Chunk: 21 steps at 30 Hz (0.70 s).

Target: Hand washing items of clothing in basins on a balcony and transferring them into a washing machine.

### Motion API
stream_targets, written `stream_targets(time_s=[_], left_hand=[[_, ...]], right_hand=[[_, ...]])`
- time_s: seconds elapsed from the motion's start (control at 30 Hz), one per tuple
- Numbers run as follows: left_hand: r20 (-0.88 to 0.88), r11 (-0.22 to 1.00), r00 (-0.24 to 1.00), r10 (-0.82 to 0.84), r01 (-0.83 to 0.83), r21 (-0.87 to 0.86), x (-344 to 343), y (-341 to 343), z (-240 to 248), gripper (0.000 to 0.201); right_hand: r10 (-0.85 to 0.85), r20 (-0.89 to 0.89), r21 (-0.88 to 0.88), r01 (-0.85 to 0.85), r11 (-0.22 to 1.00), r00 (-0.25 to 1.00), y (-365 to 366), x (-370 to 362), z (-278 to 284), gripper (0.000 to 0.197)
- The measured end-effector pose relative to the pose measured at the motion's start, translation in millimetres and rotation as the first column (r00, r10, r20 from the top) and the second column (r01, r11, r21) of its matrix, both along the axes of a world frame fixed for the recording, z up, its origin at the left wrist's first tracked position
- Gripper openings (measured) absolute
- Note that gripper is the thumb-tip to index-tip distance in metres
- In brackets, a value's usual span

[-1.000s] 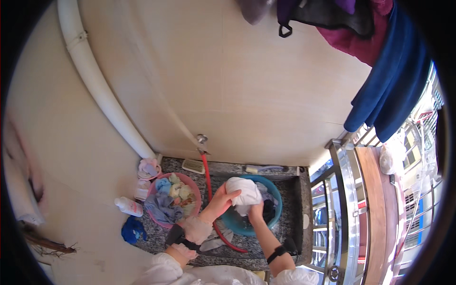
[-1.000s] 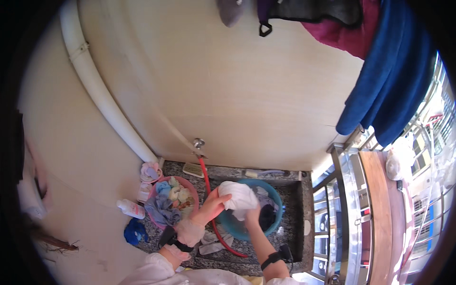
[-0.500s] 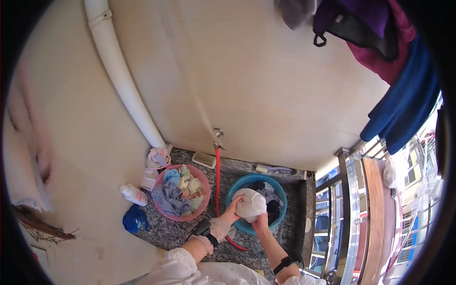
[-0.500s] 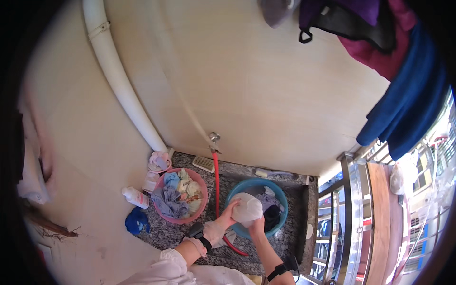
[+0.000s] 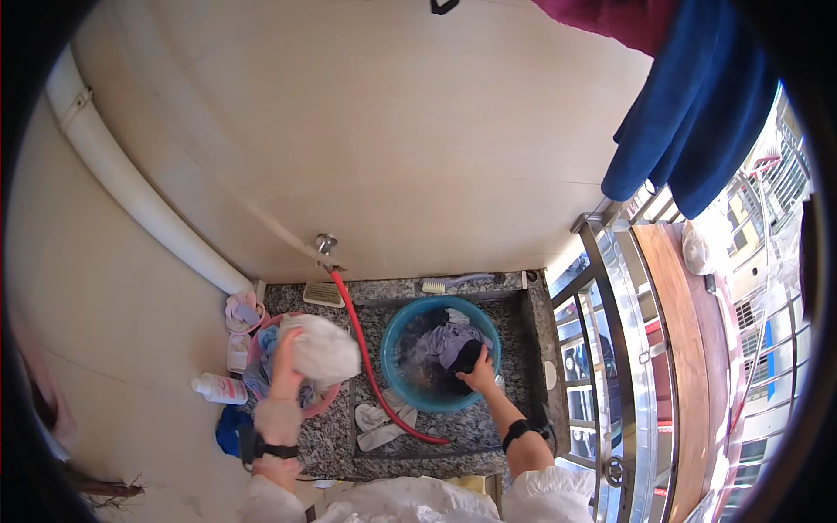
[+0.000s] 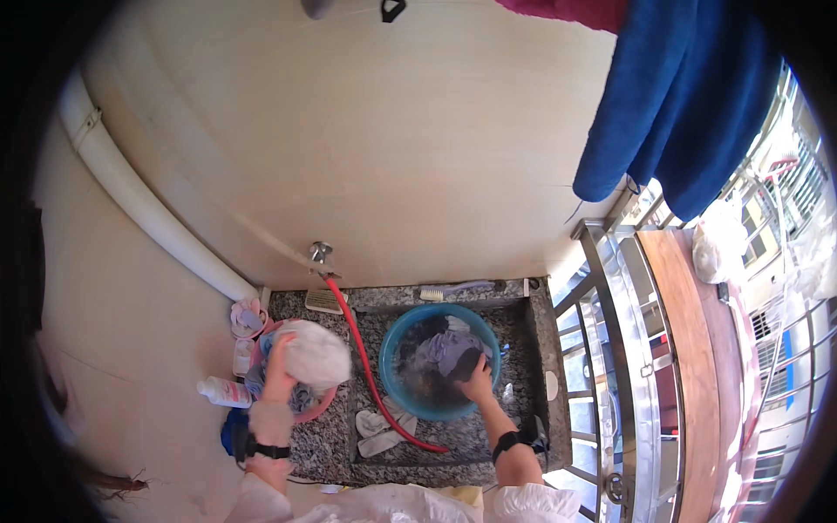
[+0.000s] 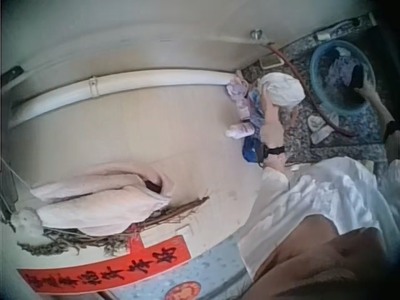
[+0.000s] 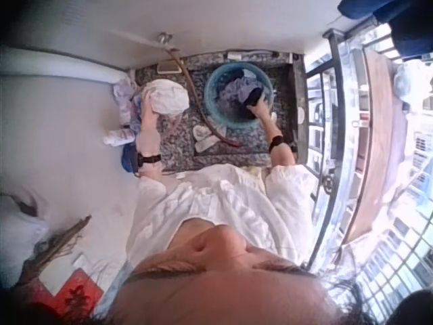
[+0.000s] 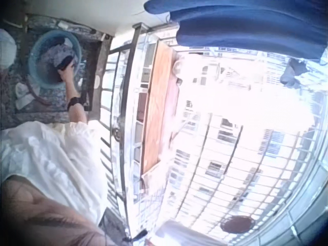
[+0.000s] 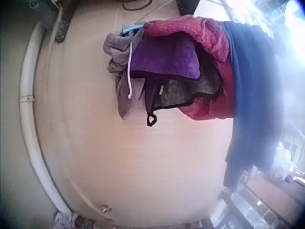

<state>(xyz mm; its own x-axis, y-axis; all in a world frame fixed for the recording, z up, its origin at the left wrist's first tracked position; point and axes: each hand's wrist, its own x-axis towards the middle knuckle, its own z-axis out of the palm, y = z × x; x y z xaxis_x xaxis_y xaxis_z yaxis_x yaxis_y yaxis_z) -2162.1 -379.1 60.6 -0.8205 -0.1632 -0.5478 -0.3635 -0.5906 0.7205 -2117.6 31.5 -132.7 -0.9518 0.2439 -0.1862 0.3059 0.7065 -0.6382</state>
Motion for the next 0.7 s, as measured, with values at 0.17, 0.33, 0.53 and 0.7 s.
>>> stream_targets(time_s=[0.17,0.33,0.53,0.7], left_hand=[[0.016,0.955,0.997,-0.074,0.076,-0.286,24,-86,-18,0.038],[0.043,0.521,0.989,-0.141,0.111,-0.846,36,-97,-42,0.065],[0.158,-0.355,0.985,0.069,0.172,-0.919,39,-81,-22,0.057],[-0.271,-0.193,0.908,-0.320,-0.343,-0.919,16,-39,21,0.035]], right_hand=[[-0.061,0.218,0.151,0.028,0.988,0.974,-15,-11,-9,0.087],[-0.042,0.059,0.043,0.040,0.998,0.997,-29,-16,20,0.068],[-0.009,-0.288,-0.174,-0.043,0.984,0.957,-17,-49,150,0.047],[0.002,-0.280,-0.272,-0.081,0.959,0.960,-17,-65,227,0.046]])
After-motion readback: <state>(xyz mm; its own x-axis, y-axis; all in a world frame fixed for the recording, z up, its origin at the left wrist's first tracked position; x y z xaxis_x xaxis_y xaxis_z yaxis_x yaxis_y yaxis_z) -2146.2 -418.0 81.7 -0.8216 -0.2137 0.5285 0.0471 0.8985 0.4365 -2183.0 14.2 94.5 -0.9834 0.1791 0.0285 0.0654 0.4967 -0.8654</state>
